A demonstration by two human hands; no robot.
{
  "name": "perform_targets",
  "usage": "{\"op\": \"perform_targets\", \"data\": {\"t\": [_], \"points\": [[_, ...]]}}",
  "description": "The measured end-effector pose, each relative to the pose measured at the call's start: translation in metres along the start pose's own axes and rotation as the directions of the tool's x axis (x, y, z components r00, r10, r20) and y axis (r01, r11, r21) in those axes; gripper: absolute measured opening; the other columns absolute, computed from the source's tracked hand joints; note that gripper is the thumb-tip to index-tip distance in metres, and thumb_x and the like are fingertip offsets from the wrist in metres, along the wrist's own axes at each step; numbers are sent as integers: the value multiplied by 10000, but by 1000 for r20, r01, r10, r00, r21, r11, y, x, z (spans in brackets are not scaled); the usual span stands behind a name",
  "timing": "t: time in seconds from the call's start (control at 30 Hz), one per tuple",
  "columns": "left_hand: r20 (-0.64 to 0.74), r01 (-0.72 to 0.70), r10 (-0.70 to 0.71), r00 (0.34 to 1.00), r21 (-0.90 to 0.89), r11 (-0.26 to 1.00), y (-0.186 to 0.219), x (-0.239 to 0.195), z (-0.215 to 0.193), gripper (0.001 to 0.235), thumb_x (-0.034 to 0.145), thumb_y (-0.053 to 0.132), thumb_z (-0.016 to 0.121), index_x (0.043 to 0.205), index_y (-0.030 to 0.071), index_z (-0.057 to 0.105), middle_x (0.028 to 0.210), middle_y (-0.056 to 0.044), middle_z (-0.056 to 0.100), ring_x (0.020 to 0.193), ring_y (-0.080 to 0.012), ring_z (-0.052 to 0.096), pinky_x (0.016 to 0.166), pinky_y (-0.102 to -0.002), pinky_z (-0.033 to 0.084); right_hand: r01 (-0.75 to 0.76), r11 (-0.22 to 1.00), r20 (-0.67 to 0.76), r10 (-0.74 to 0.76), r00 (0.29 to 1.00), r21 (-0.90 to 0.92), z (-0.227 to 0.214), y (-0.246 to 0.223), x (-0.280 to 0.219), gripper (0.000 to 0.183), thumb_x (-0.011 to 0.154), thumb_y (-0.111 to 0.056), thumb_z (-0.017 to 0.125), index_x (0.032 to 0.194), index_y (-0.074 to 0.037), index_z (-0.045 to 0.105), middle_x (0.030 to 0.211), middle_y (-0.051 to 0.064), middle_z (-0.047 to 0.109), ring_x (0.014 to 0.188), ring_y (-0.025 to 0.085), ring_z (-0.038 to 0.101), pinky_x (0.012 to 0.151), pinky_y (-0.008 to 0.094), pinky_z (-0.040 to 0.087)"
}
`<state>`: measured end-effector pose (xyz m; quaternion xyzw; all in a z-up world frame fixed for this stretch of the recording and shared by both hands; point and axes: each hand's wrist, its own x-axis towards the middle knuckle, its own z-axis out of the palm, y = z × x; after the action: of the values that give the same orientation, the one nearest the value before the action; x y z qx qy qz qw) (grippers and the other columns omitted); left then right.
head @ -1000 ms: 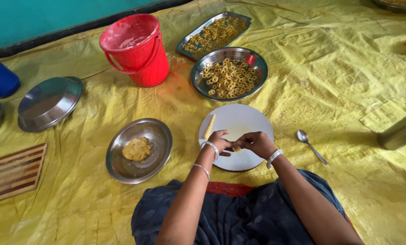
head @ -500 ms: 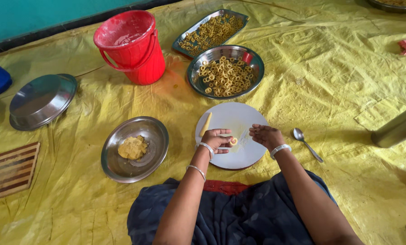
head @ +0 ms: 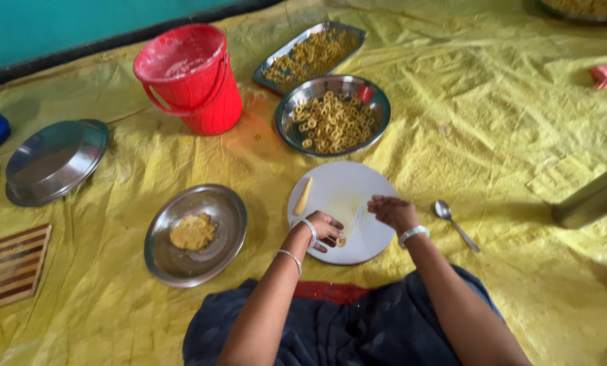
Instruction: The person rolls small portions of dough into thin ropes on a white plate, then twists them into ring shapes and places them into a metal bowl. The process is repeated continuously with fresh dough from a nearby bowl.
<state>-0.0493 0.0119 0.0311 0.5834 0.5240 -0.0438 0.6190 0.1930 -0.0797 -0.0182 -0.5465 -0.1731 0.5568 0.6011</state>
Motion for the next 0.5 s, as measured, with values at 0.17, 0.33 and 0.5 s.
{"op": "perform_targets", "data": {"t": [0.17,0.33,0.5], "points": [[-319,-462,352,880,-400,792,81,51,-56,418,853,-2,681,1251,126,674,894,-20,736,680,-168,712,554,-348,573,40,999,78,-42,996,26,-10,17,21,272,903,88,562,1134,37,696,1053,175,761,963,274,758,693,311,570],[-454,-660,483,749,-445,606,153,75,-121,447,907,-25,666,1322,129,608,939,-29,751,741,-138,754,601,-299,632,-20,1000,51,19,998,3,-12,15,22,204,965,-19,608,1149,19,688,1042,153,754,960,245,754,752,329,572],[-548,-585,351,760,-339,737,97,75,-111,212,937,51,668,1142,49,721,930,-144,770,715,-218,720,563,-308,538,-57,995,-15,56,998,-76,-6,3,6,236,964,-69,624,1176,-21,716,1073,99,774,971,193,756,815,326,580]]}}
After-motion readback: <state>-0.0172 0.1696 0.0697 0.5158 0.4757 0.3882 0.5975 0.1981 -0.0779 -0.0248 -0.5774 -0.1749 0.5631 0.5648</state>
